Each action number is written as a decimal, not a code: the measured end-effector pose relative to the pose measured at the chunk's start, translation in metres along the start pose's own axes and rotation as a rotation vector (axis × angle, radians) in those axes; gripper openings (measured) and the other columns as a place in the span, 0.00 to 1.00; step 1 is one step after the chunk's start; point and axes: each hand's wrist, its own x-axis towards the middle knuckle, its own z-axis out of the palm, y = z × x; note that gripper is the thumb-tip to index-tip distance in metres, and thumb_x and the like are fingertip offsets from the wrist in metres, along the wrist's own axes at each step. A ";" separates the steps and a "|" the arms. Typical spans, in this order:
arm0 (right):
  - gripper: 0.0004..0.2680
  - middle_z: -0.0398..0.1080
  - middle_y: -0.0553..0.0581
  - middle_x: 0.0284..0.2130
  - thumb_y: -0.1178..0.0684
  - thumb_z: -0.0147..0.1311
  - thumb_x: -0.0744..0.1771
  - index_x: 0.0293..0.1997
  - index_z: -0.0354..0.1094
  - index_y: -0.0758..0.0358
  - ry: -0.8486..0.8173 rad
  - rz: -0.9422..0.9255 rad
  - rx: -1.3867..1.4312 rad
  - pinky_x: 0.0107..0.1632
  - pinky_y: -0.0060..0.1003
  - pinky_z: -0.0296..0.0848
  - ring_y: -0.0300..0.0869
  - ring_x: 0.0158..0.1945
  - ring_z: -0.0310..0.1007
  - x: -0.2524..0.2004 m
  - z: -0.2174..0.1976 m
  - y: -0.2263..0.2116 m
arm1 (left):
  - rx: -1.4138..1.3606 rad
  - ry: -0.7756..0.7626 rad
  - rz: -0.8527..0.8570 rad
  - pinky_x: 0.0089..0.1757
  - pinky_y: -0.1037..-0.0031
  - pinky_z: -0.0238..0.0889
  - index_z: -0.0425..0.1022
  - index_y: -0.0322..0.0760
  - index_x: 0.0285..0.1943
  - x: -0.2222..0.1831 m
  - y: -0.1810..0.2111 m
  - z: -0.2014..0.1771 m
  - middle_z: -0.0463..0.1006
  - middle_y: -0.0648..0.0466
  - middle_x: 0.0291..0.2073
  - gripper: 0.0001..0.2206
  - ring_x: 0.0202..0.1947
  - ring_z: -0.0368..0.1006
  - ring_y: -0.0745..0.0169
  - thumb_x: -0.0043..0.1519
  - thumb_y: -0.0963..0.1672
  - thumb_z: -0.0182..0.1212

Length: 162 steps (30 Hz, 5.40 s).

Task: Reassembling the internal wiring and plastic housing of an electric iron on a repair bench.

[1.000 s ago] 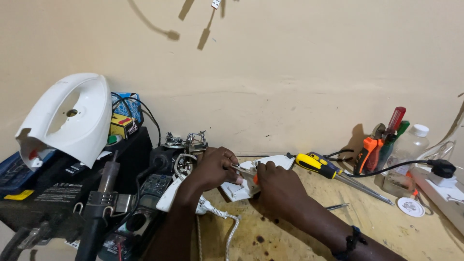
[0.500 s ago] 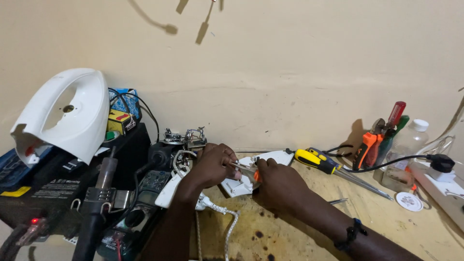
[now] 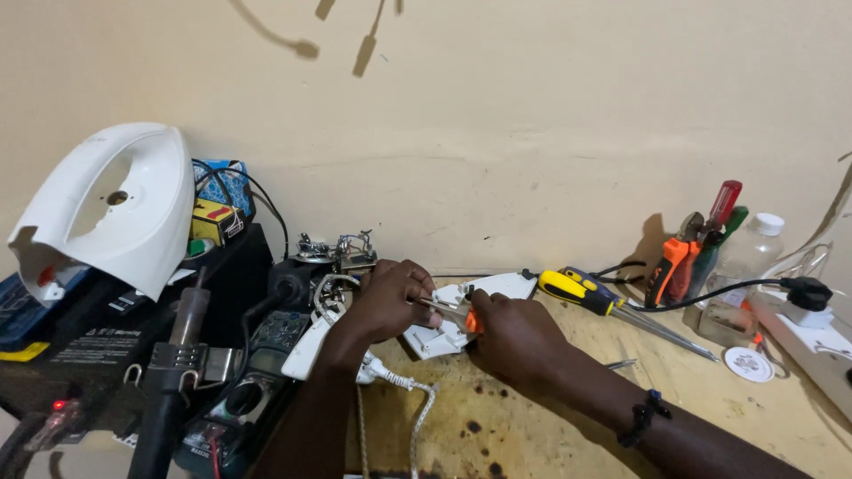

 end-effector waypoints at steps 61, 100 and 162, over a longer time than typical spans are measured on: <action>0.11 0.72 0.62 0.38 0.55 0.56 0.65 0.52 0.67 0.62 0.352 0.036 -0.116 0.44 0.56 0.79 0.62 0.45 0.80 0.037 0.028 0.081 | -0.144 0.116 0.010 0.59 0.71 0.59 0.86 0.53 0.32 0.003 0.007 -0.001 0.83 0.60 0.43 0.11 0.58 0.76 0.61 0.43 0.49 0.81; 0.27 0.69 0.67 0.43 0.24 0.43 0.72 0.50 0.64 0.66 0.408 0.307 0.208 0.52 0.63 0.76 0.68 0.52 0.77 0.042 0.046 0.077 | -0.061 0.025 0.013 0.66 0.66 0.48 0.88 0.52 0.34 0.023 -0.015 0.010 0.83 0.65 0.52 0.12 0.64 0.73 0.61 0.47 0.53 0.80; 0.06 0.78 0.61 0.44 0.57 0.55 0.70 0.50 0.78 0.57 0.166 0.075 0.267 0.52 0.58 0.77 0.61 0.51 0.80 0.077 0.008 0.101 | -0.330 0.184 -0.029 0.44 0.59 0.72 0.89 0.45 0.51 0.011 0.024 -0.023 0.86 0.48 0.38 0.12 0.41 0.79 0.56 0.60 0.45 0.66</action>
